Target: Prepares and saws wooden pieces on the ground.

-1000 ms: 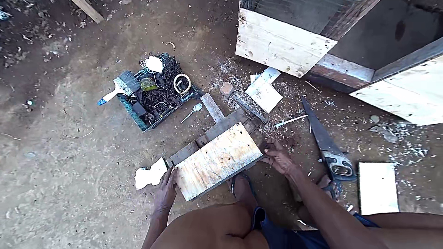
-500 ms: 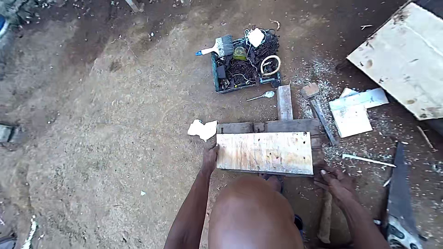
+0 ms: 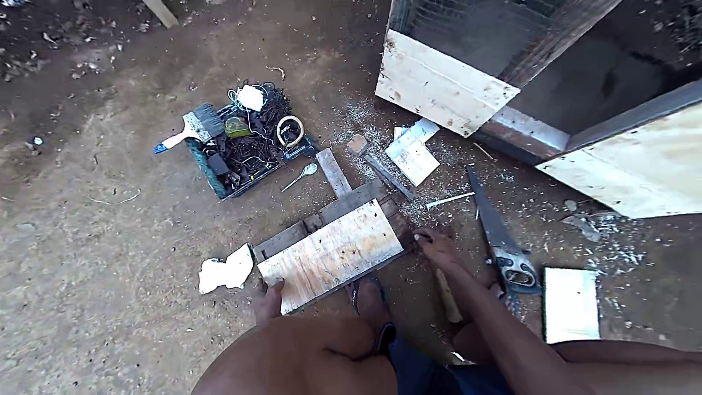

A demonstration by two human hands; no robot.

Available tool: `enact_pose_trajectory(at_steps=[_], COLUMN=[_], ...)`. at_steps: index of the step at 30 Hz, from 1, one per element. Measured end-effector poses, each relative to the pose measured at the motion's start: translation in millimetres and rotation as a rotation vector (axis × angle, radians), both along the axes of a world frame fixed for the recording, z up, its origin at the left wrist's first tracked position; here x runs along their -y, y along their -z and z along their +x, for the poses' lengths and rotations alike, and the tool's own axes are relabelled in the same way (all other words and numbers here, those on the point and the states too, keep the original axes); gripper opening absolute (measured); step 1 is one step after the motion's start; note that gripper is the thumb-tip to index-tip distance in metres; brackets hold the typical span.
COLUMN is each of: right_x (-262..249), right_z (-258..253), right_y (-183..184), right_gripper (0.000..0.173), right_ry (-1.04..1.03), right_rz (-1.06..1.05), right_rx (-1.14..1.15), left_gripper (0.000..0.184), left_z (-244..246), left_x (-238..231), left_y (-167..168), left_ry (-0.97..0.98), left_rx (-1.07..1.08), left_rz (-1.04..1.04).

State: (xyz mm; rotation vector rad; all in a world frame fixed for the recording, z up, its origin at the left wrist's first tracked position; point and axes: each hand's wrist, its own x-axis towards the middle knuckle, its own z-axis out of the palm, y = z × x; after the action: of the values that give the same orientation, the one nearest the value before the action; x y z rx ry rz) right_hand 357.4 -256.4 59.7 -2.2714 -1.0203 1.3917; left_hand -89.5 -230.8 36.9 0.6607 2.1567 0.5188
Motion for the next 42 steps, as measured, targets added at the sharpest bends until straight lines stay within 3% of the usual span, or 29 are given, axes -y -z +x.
enact_pose_trajectory(at_steps=[3, 6, 9, 14, 17, 20, 23, 26, 29, 33, 36, 39, 42], right_x=[28, 76, 115, 136, 143, 157, 173, 174, 174, 146, 132, 108, 69], right_z=[41, 89, 115, 100, 98, 114, 131, 135, 125, 78, 28, -15, -48], right_y=[4, 17, 28, 35, 37, 40, 46, 44, 33, -25, -60, -72, -70], right_gripper=[0.037, 0.050, 0.056, 0.047, 0.057, 0.066, 0.056, 0.044, 0.040, 0.044, 0.052, 0.046, 0.039], right_ry=[0.108, 0.213, 0.356, 0.232, 0.268, 0.344, 0.222, 0.099, 0.196, 0.252, 0.201, 0.180, 0.163], right_rz=[0.071, -0.118, -0.329, -0.250, -0.172, -0.274, -0.390, -0.422, -0.163, 0.055, 0.191, 0.381, 0.404], right_rx=[0.198, 0.509, 0.614, 0.730, 0.795, 0.775, 0.689, 0.687, 0.763, 0.630, 0.534, 0.469, 0.352], left_gripper=[0.089, 0.091, 0.083, 0.074, 0.097, 0.121, 0.126, 0.115, 0.108, 0.097, 0.070, 0.047, 0.040], left_z=[-6, 15, 52, 142, 182, 204, 212, 213, 219, 215, 208, 215, 233], left_x=[8, -1, -32, -103, -141, -162, -175, -182, -185, -169, -157, -149, -147], left_y=[4, -3, 1, -12, -10, -3, 7, 10, 5, 12, 19, 28, 39], left_ry=[0.338, 0.706, 0.919, 1.168, 1.278, 1.433, 1.452, 1.418, 1.399, 1.355, 1.331, 1.263, 1.182], left_rx=[-0.269, -0.445, -0.361, -0.249, -0.272, -0.378, -0.384, -0.353, -0.357, -0.283, -0.214, -0.296, -0.392], left_rz=[0.014, 0.156, 0.333, 0.329, 0.254, 0.149, 0.145, 0.109, 0.083, 0.202, 0.403, 0.549, 0.605])
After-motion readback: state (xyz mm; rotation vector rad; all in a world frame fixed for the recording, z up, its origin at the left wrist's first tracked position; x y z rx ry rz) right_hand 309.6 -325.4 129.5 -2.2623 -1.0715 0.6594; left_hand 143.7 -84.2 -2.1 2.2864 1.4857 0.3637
